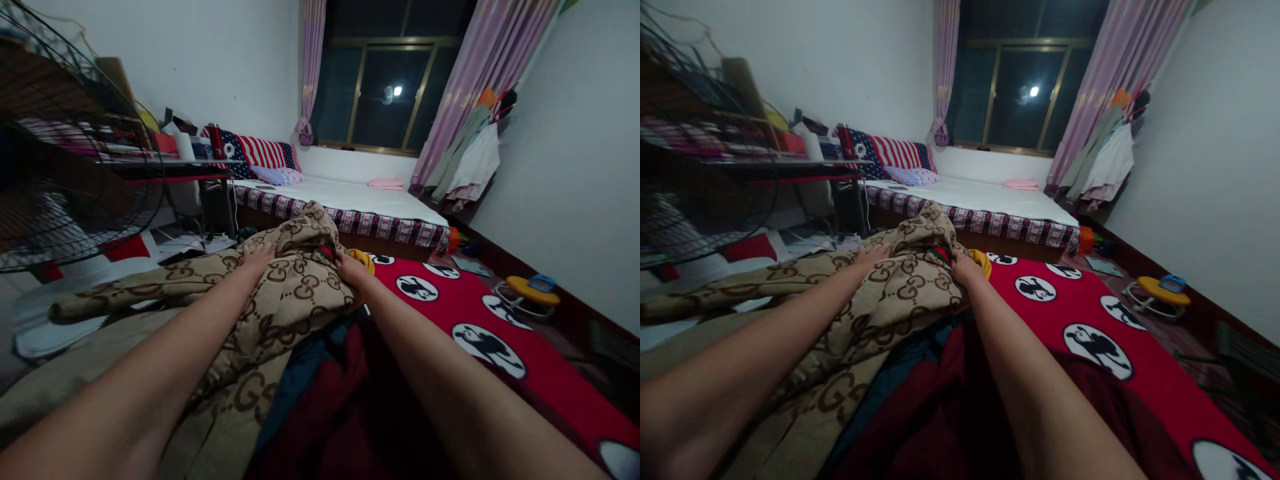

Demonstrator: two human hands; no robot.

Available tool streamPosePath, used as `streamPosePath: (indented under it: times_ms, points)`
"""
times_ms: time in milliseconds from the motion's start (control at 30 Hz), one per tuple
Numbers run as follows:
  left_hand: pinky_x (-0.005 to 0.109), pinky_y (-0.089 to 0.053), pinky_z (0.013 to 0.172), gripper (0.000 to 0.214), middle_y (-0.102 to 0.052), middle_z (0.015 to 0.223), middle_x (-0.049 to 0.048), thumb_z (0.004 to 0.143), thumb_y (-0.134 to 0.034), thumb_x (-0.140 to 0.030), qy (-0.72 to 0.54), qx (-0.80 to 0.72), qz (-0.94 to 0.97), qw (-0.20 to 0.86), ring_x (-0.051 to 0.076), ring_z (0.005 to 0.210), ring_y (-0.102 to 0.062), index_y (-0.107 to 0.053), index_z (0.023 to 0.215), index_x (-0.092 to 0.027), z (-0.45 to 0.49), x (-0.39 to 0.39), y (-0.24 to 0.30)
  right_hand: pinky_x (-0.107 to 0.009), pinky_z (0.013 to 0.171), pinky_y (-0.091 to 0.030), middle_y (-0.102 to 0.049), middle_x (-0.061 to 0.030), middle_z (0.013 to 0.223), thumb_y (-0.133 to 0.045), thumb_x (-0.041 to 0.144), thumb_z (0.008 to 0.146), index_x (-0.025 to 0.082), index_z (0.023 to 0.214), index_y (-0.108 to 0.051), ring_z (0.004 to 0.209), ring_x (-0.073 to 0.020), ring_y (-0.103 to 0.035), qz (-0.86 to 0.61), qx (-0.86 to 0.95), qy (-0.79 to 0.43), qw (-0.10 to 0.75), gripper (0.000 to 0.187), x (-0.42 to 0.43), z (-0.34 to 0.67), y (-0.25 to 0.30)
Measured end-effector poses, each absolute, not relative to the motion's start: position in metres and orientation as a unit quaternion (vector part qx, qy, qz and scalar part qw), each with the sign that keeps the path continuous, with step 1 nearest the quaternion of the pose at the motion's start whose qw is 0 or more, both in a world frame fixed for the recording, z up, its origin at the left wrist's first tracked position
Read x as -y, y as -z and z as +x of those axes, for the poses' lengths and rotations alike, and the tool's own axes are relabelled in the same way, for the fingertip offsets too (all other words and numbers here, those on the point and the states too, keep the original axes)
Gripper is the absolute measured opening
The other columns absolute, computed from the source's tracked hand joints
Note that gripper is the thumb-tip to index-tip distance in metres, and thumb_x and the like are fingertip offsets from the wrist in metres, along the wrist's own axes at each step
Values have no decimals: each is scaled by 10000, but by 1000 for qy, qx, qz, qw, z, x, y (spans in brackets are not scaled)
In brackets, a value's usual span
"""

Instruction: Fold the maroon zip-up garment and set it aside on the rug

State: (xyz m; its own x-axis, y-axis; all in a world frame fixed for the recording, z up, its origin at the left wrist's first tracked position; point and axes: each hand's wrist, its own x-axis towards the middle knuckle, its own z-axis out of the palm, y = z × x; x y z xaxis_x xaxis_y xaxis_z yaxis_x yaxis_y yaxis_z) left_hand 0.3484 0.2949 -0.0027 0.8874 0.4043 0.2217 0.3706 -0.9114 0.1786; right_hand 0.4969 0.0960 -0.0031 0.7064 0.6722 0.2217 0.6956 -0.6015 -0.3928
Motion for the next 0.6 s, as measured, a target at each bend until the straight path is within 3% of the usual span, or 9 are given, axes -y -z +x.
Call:
streamPosePath:
  times_ms: [133, 233, 300, 367, 433, 500, 600]
  points:
    - [642, -256, 1036, 532, -419, 1433, 223, 860, -484, -332, -124, -242, 959, 77, 385, 1333, -357, -446, 1358, -147, 341, -288, -23, -355, 1020, -372, -526, -140, 1333, -431, 258, 895, 137, 1346, -443, 1237, -247, -478, -902, 353, 55, 243, 467, -78, 475, -9]
    - [480, -323, 1076, 640, -420, 1443, 170, 841, -489, -362, -165, -204, 961, 90, 302, 1326, -387, -343, 1428, -152, 309, -264, -49, -419, 1044, -344, -392, -206, 1417, -496, 318, 859, 95, 1400, -329, 1308, -310, -389, -911, 311, 95, 252, 609, -45, 442, -5]
    - [418, -319, 1096, 671, -390, 1468, 136, 855, -460, -429, -197, -144, 965, 95, 269, 1339, -377, -309, 1453, -165, 269, -238, -53, -427, 987, -400, -423, -218, 1382, -585, 398, 811, 107, 1405, -308, 1258, -331, -450, -923, 292, 63, 242, 717, -19, 419, 2]
    - [485, -305, 1097, 762, -342, 1503, 103, 804, -502, -596, -182, -116, 973, 77, 316, 1360, -345, -315, 1461, -260, 222, -209, -45, -410, 909, -455, -530, -195, 1285, -626, 462, 787, 133, 1355, -373, 1164, -320, -542, -934, 294, -11, 203, 704, 3, 398, 6]
    - [624, -246, 1074, 993, -221, 1560, 102, 632, -656, -675, -148, -114, 982, 29, 422, 1381, -260, -258, 1480, -344, 177, -184, -29, -405, 865, -475, -594, -184, 1213, -635, 464, 792, 142, 1253, -477, 1101, -316, -589, -932, 328, -65, 138, 584, 14, 379, 6]
    - [706, -194, 1039, 1135, -98, 1589, 98, 520, -766, -610, -137, -126, 982, -12, 483, 1393, -158, -216, 1486, -381, 147, -167, -13, -428, 885, -460, -608, -208, 1194, -655, 366, 791, 125, 1144, -563, 1095, -332, -593, -920, 373, -75, 89, 438, 11, 359, 1]
    - [699, -226, 1019, 1127, -71, 1587, 126, 537, -788, -433, -135, -143, 979, -50, 494, 1389, -145, -199, 1495, -358, 136, -155, 2, -484, 988, -375, -638, -229, 1141, -667, 162, 732, 99, 982, -653, 1120, -353, -578, -901, 417, -78, 92, 259, -13, 331, -8]
